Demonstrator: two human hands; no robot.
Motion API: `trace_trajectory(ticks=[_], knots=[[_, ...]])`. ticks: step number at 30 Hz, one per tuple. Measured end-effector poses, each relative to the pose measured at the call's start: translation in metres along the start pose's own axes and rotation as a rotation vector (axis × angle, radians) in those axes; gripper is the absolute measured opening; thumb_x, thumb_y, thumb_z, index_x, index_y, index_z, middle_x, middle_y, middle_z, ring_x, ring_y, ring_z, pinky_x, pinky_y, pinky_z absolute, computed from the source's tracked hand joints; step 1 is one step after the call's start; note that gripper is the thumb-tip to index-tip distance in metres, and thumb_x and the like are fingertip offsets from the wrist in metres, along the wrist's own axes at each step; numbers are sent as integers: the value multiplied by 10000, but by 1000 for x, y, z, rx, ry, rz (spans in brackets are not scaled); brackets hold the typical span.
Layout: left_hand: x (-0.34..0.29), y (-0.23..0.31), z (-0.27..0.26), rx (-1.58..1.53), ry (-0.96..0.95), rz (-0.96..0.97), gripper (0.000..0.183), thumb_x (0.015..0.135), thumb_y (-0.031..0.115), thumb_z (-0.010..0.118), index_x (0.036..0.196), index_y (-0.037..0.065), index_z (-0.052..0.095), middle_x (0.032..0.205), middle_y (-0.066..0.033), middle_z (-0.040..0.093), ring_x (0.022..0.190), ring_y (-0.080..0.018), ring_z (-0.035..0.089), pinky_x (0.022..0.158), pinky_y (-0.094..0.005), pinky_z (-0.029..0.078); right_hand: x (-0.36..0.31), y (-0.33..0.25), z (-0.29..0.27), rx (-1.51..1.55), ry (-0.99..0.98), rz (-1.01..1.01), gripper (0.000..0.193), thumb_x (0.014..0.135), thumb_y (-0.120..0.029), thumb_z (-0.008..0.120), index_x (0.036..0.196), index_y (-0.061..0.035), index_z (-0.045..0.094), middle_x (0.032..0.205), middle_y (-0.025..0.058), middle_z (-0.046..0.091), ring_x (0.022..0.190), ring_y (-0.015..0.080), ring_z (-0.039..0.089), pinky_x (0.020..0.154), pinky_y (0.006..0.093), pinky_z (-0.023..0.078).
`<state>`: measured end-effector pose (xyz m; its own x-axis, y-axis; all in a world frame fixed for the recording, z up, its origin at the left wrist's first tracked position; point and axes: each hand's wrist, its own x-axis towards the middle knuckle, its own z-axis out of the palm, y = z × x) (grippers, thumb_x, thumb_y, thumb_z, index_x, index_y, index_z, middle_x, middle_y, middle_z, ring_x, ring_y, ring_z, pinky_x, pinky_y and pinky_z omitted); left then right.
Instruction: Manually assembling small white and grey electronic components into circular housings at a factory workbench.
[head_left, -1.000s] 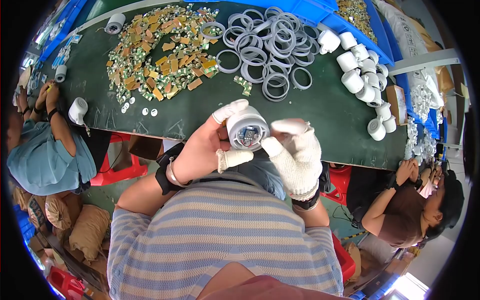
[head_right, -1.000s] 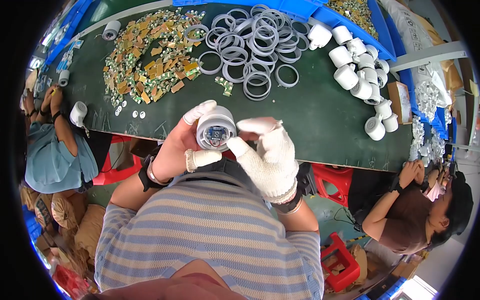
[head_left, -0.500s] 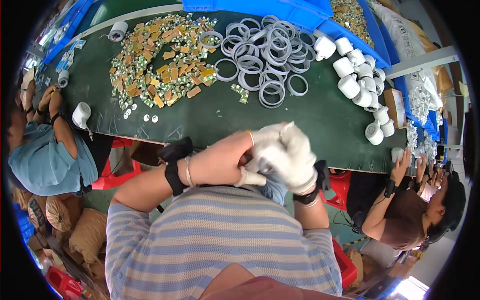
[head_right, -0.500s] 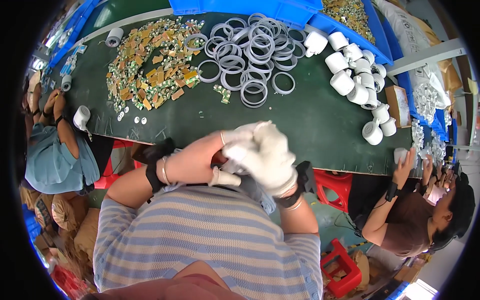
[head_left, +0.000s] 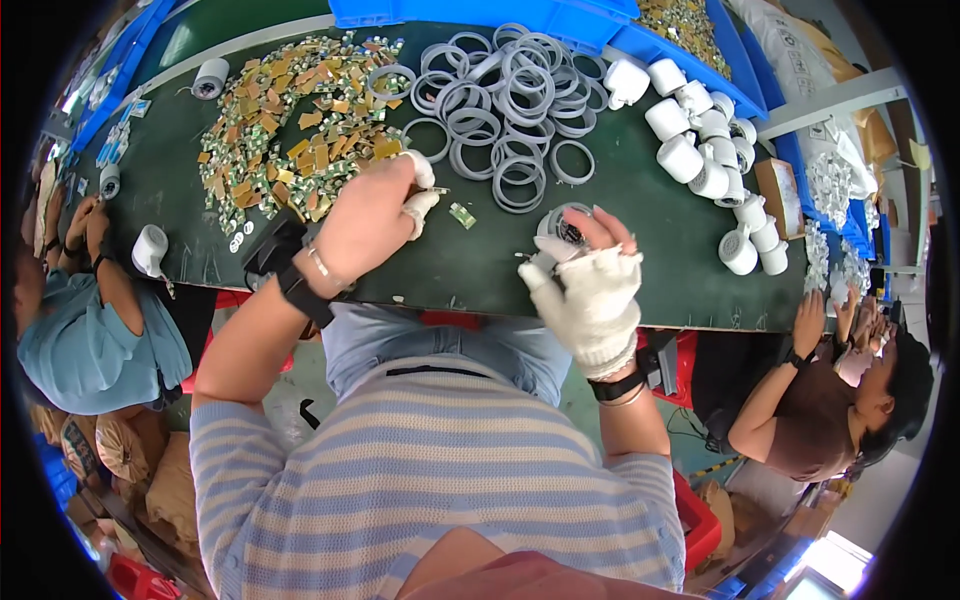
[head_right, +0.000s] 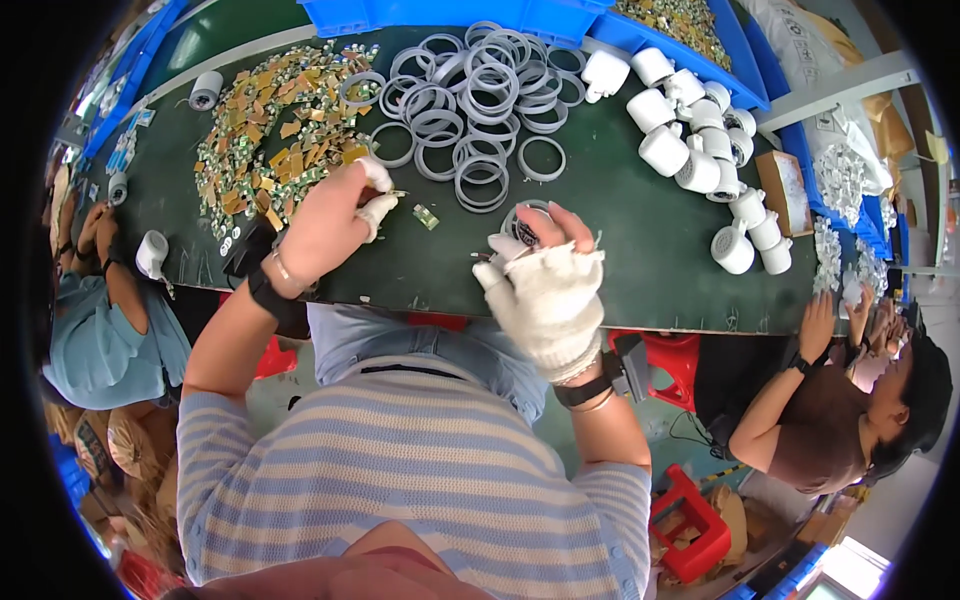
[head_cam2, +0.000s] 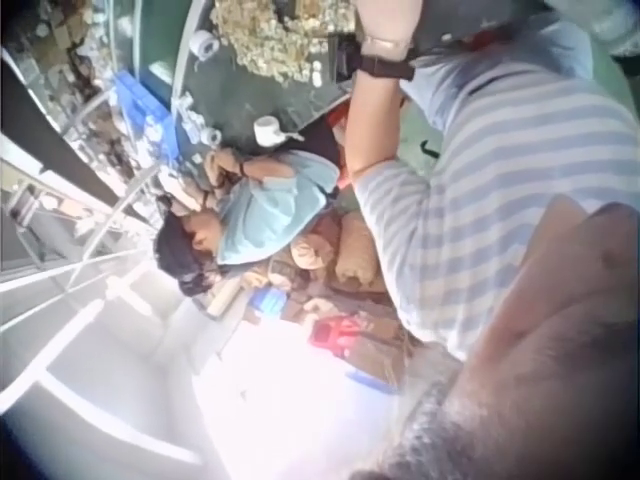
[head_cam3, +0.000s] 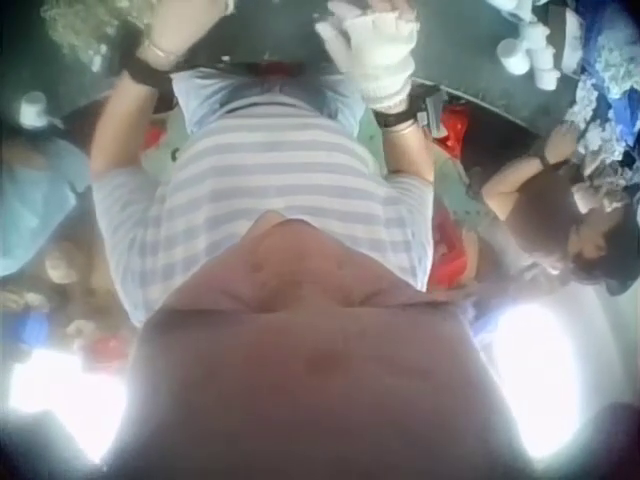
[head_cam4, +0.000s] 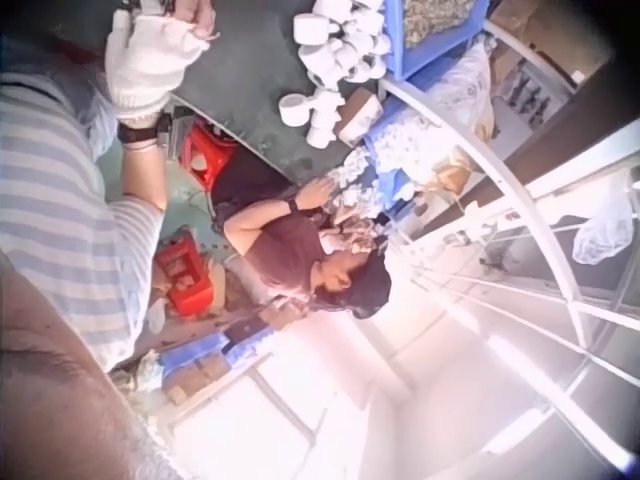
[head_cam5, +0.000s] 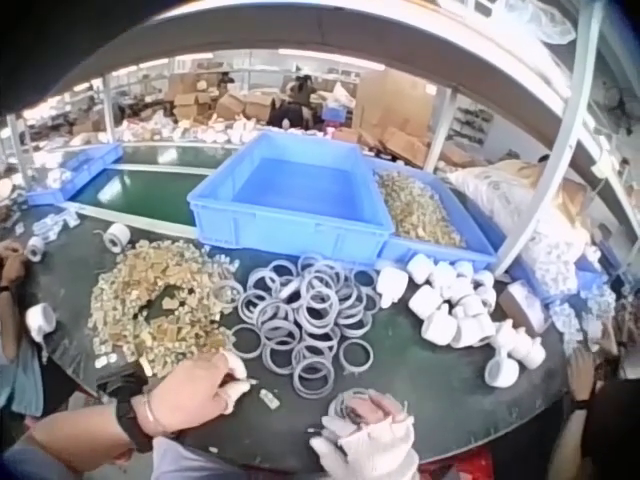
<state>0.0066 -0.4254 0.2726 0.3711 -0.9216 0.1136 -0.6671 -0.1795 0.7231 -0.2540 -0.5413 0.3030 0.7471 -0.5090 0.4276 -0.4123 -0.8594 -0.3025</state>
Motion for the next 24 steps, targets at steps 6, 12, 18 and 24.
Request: trace_trajectory(ticks=[6,12,18,24], knots=[[-35,23,4,-660,-133,-199,253,1012,35,677,1247,42,582,1086,-9,633,954,-62,603,851,-239,510,-5,10,19,52,90,-58,182,787,-116,812,956,-146,753,1281,96,694,1251,389,590,1167,530,374],[-53,32,18,-889,-194,-269,294,1029,36,642,1319,39,592,1150,-27,655,1037,-94,628,894,-271,547,0,0,13,870,-71,227,103,900,-12,696,990,-60,676,1022,108,714,1036,281,665,947,404,515],[-65,44,17,-931,-249,-83,318,1004,-2,667,1315,25,606,1196,-44,641,1038,-120,636,914,-277,546,9,-13,0,738,-225,22,94,844,-40,741,928,-62,704,826,50,688,743,192,594,853,350,480],[-69,56,4,-836,-297,-122,319,976,-10,706,1283,5,623,1220,-76,676,1104,-158,686,941,-298,564,14,-17,-4,673,-187,-29,81,810,-73,776,860,-83,713,685,10,648,655,210,570,848,356,467]])
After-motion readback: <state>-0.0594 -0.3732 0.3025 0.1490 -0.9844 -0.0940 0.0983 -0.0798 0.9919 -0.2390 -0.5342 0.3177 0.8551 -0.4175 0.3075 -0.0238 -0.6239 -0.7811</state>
